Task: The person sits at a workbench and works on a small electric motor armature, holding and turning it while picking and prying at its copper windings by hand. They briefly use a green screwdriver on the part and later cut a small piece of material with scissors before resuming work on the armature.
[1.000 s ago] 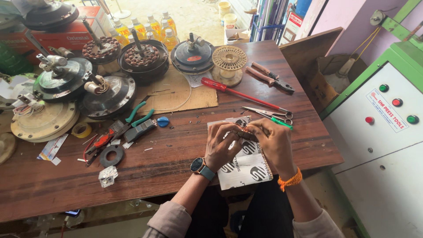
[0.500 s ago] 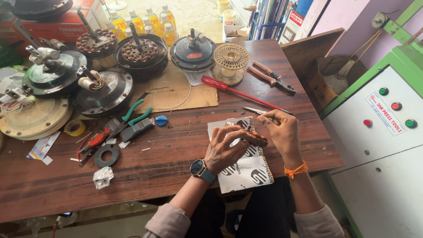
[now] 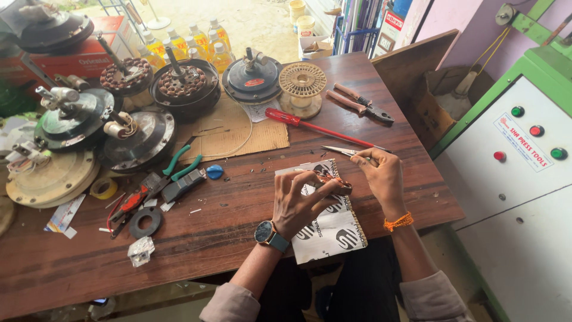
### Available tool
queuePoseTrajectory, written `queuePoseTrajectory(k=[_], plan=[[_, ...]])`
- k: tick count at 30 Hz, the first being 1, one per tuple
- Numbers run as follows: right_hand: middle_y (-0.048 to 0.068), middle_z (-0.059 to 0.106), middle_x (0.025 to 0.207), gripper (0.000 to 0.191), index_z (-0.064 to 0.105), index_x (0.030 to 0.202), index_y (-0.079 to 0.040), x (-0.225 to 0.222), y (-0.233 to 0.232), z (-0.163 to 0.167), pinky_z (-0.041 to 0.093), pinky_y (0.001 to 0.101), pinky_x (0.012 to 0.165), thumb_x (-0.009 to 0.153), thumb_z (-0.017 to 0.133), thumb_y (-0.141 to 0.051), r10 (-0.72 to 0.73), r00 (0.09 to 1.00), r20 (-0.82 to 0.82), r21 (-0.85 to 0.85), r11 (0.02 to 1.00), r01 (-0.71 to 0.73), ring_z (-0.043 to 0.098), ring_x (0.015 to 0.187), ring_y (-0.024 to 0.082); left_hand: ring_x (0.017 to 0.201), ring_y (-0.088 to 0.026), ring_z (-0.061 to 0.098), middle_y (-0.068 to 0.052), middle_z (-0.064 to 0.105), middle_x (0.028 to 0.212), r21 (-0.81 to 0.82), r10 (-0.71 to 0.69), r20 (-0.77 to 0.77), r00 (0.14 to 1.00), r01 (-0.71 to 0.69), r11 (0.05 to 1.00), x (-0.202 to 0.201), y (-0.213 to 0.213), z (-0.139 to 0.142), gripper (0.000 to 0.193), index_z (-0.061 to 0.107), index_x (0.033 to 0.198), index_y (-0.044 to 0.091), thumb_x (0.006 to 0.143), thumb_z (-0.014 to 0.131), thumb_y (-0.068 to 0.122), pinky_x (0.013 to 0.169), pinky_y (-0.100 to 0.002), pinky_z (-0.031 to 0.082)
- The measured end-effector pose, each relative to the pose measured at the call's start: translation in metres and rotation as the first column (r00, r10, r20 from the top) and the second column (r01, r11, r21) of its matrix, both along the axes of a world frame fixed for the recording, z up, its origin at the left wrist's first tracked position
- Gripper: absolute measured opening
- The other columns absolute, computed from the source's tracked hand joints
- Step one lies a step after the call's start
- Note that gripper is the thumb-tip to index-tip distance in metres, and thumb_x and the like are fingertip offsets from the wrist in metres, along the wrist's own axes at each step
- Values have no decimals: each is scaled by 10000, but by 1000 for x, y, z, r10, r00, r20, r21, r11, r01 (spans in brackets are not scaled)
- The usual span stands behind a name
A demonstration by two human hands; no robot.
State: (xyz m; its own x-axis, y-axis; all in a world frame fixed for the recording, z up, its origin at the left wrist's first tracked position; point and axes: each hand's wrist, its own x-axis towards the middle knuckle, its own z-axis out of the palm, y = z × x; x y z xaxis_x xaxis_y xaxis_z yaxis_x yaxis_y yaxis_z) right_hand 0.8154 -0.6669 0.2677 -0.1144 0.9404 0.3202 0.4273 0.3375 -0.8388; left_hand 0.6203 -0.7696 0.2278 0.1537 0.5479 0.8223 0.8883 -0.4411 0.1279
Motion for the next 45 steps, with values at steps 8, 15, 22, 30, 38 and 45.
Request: queuePoseTrajectory(k=[8,15,22,30,38,45], plan=[[33,807,914,135,798,999,-65,46,-17,11,568,220,662,899,707,-68,337,941,20,-68,940,-335,724,748,61,1124,-209,476,26,486,1204,-40,24,103,994,-20,999,-7,11,10,443,716,1204,332,798,852,447,952,-418,417],[80,824,972,307,793,1047,-51,48,-59,10,667,270,777,795,679,82,584,811,28,22,811,-584,809,844,153,1114,-209,486,27,491,1156,-37,35,121,992,-30,999,-8,16,10,421,733,1179,310,791,856,422,940,-426,412],[67,789,836,239,798,1033,-103,0,-84,-8,562,284,520,809,739,-44,247,844,477,286,864,-415,727,601,168,1104,-209,505,17,502,1165,-44,42,134,990,-36,998,-16,4,13,448,706,1186,278,793,847,440,946,-420,421],[50,768,780,229,766,1054,-98,-14,-104,-32,532,276,478,832,714,-79,177,829,530,421,794,-439,687,565,131,1120,-212,509,-1,499,1181,-42,21,111,994,-17,999,-24,-2,14,482,682,1226,249,814,849,436,925,-435,411],[62,739,775,164,732,1036,-61,-13,-107,-40,532,309,498,912,679,-154,220,856,468,389,818,-423,686,573,182,1367,-202,417,60,476,1411,-16,-145,-324,935,148,989,-20,-9,4,545,621,1329,520,886,785,249,988,-387,440],[46,710,690,118,751,957,-105,11,-127,-34,537,355,511,903,722,-206,302,828,473,196,880,-433,687,553,196,1361,-236,431,76,521,1356,7,-204,-358,911,221,975,-9,-20,4,445,657,1270,432,876,793,272,919,-386,433]])
